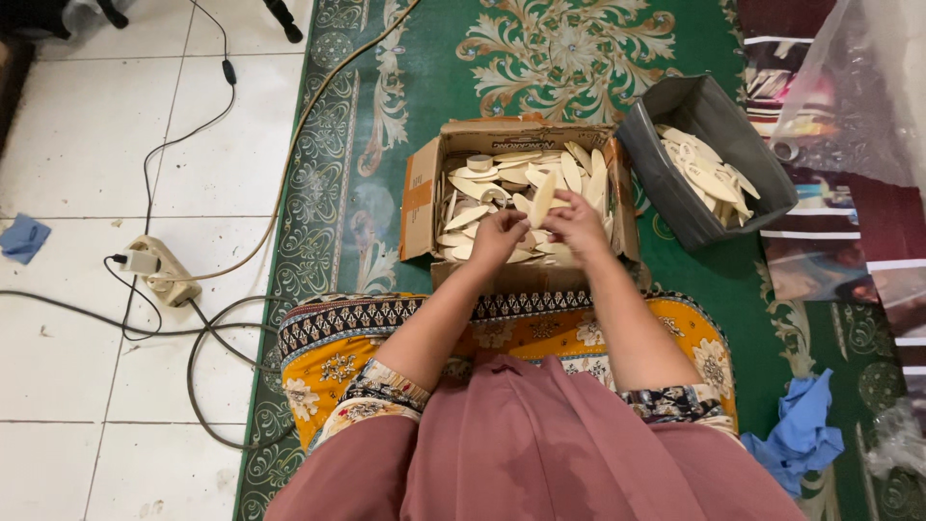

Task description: The person sits on a rug and repeatedly picks up small, light-colored wooden pieces from a cardboard box, briefly inspects them, and places them into a gray plastic bin. The task involves handling the pieces one at a time and transferring them between containers.

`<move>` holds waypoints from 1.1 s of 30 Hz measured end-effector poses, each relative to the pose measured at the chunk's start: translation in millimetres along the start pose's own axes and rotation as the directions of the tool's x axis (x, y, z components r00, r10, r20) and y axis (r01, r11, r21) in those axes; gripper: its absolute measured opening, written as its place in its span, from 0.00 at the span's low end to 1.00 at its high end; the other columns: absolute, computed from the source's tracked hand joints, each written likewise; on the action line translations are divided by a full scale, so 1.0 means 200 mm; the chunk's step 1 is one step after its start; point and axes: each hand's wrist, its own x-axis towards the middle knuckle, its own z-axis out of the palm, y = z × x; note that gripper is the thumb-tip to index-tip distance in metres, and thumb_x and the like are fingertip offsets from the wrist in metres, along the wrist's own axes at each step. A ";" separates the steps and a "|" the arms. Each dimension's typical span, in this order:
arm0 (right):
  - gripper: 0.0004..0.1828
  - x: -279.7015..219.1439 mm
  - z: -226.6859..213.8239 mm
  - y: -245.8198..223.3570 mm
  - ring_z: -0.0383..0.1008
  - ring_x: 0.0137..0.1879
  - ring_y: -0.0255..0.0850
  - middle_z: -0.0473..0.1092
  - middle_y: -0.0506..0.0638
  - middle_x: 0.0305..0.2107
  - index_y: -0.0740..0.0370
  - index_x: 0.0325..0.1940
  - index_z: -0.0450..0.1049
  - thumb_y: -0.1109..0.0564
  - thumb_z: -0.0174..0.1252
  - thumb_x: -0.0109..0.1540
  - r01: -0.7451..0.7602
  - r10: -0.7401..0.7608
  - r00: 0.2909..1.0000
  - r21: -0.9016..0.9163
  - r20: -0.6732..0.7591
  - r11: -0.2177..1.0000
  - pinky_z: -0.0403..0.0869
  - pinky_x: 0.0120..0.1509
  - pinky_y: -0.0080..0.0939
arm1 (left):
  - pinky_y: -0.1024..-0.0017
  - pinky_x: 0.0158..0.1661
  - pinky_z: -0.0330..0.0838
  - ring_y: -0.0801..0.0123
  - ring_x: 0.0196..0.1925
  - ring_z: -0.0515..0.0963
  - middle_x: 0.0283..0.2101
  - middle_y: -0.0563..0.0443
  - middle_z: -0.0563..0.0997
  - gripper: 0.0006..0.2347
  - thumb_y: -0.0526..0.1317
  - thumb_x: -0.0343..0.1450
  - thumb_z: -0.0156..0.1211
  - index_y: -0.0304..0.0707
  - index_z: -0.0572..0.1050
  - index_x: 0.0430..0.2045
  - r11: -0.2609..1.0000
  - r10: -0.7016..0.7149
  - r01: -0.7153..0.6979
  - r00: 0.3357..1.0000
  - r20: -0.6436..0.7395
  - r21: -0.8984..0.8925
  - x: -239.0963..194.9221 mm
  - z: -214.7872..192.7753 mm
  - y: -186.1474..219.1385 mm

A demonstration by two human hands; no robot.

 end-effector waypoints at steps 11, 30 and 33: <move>0.10 0.23 -0.27 0.30 0.81 0.50 0.51 0.80 0.47 0.36 0.42 0.49 0.80 0.51 0.61 0.63 -0.052 -0.282 0.943 -0.912 -0.179 0.406 0.79 0.52 0.51 | 0.52 0.38 0.81 0.46 0.38 0.85 0.32 0.40 0.83 0.07 0.39 0.71 0.56 0.37 0.78 0.38 0.836 0.069 0.084 0.965 -0.255 0.542 0.04 -0.29 0.00; 0.23 0.21 -0.21 0.12 0.70 0.25 0.31 0.74 0.47 0.33 0.56 0.54 0.74 0.67 0.54 0.55 0.072 -0.145 0.971 -0.346 -0.192 0.936 0.71 0.25 0.29 | 0.58 0.36 0.83 0.48 0.44 0.80 0.43 0.46 0.73 0.11 0.38 0.65 0.66 0.38 0.74 0.37 0.469 0.428 -0.005 0.876 -0.222 0.883 0.12 -0.31 -0.14; 0.21 0.19 -0.21 0.09 0.67 0.23 0.30 0.68 0.45 0.30 0.58 0.54 0.71 0.69 0.54 0.57 0.078 -0.108 0.969 -0.139 -0.221 0.987 0.72 0.24 0.24 | 0.57 0.36 0.82 0.49 0.44 0.78 0.44 0.46 0.73 0.11 0.37 0.63 0.67 0.40 0.76 0.37 0.469 0.500 -0.099 0.849 -0.172 0.878 0.14 -0.28 -0.19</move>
